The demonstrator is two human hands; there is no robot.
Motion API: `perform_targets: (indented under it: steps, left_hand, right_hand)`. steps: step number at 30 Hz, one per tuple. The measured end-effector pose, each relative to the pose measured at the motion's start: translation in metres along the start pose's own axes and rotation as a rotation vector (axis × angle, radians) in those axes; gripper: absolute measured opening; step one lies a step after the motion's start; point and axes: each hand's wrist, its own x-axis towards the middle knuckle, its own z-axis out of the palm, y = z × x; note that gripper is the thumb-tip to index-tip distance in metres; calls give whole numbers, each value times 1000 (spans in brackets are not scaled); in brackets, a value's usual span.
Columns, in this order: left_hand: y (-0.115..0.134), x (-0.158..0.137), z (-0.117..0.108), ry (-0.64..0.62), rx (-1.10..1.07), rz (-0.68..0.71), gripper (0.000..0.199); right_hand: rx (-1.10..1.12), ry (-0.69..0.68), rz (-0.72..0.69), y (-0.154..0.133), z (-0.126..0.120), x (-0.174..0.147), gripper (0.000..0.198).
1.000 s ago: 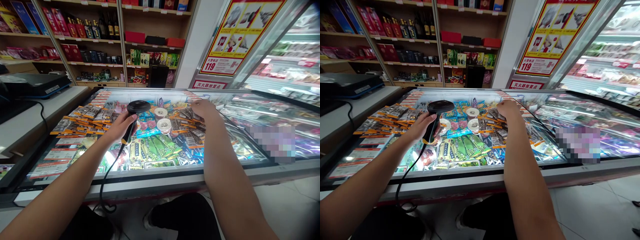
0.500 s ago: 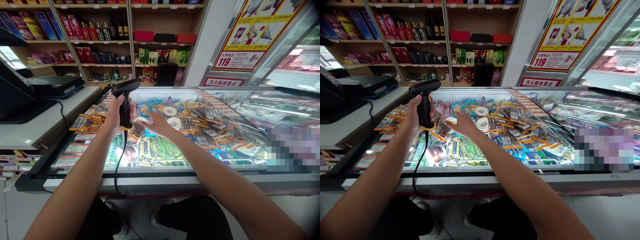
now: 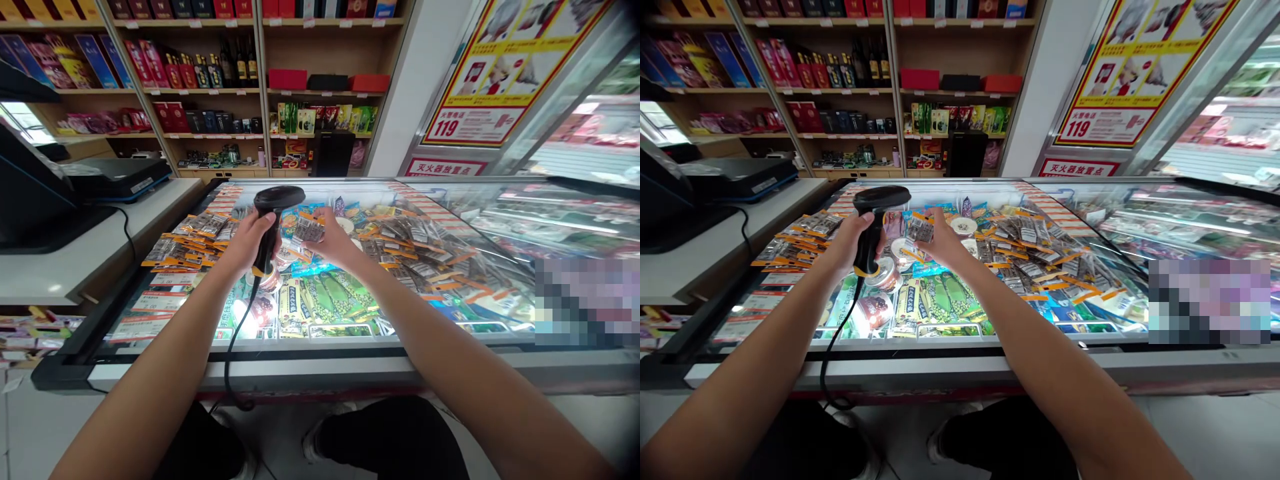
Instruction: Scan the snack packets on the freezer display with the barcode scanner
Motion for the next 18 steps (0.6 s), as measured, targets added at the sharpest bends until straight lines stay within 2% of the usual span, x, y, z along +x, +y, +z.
perform_targets:
  steps: [3, 8, 18]
  left_hand:
    - [-6, -2, 2, -97, 43, -42, 40]
    - [-13, -4, 8, -193, 72, -123, 41]
    - [-14, -3, 10, -193, 78, -142, 39]
  right_hand:
    - [-40, 29, -28, 6, -15, 2, 66]
    - [-96, 48, -46, 20, -23, 9, 64]
    - [-153, 29, -67, 22, -27, 10, 64]
